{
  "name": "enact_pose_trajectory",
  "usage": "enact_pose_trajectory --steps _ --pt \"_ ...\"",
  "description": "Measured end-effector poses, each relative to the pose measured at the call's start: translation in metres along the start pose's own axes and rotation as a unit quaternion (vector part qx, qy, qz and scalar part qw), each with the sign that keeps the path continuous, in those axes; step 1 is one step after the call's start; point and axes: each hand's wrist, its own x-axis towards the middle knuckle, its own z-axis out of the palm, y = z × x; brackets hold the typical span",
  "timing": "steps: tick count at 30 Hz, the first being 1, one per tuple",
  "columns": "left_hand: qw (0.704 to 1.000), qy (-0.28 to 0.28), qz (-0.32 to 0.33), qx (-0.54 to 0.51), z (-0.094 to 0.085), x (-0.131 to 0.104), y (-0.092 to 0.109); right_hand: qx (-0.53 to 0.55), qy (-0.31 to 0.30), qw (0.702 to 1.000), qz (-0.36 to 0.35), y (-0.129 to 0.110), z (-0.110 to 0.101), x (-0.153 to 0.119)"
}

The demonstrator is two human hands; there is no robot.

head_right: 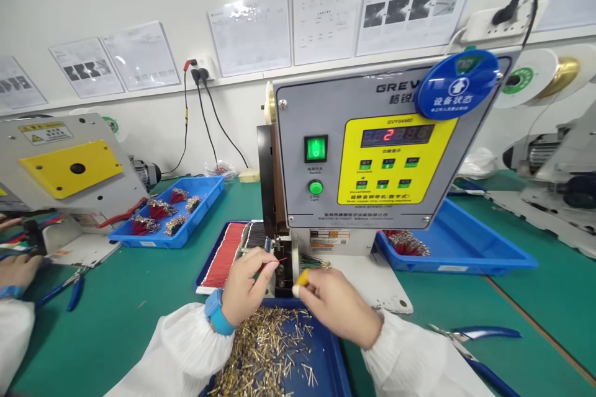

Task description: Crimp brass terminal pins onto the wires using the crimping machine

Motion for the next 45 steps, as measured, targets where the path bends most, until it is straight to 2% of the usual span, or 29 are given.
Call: enact_pose_trajectory --steps 3,5,10,17,20,23,26,32,39,42,45 --pt "1.000 -0.002 -0.003 0.002 0.000 0.000 0.000 -0.022 -0.095 0.995 -0.026 -0.016 0.012 -0.006" --pt "1.000 -0.003 -0.004 0.004 0.000 0.000 0.000 -0.066 -0.137 0.988 -0.026 -0.023 0.016 -0.008" --pt "1.000 -0.006 -0.006 -0.003 0.001 -0.001 0.000 -0.114 -0.166 0.979 -0.015 -0.028 0.019 -0.008" --pt "1.000 -0.005 -0.012 -0.010 0.001 -0.002 -0.001 -0.108 -0.154 0.982 -0.028 -0.024 0.018 -0.009" --pt "1.000 -0.007 -0.009 -0.009 0.001 -0.001 -0.001 -0.090 -0.131 0.987 -0.035 -0.024 0.018 -0.009" --pt "1.000 -0.007 -0.010 -0.009 0.001 0.000 -0.001 -0.085 -0.105 0.991 -0.027 -0.023 0.019 -0.008" --pt "1.000 -0.009 -0.010 -0.009 0.001 0.000 0.000 -0.080 -0.104 0.991 -0.017 -0.021 0.019 -0.007" --pt "1.000 -0.014 -0.013 -0.012 0.000 0.000 0.000 -0.087 -0.077 0.991 -0.058 -0.012 0.022 -0.007" --pt "1.000 -0.011 -0.016 -0.011 0.003 -0.003 0.001 -0.051 -0.088 0.994 -0.035 -0.013 0.021 -0.007" --pt "1.000 0.004 -0.012 -0.016 0.001 -0.001 0.001 -0.043 -0.067 0.996 -0.027 -0.013 0.022 -0.007" --pt "0.999 0.049 -0.001 -0.001 -0.010 0.011 -0.006 -0.020 -0.059 0.998 -0.009 -0.011 0.024 -0.006"
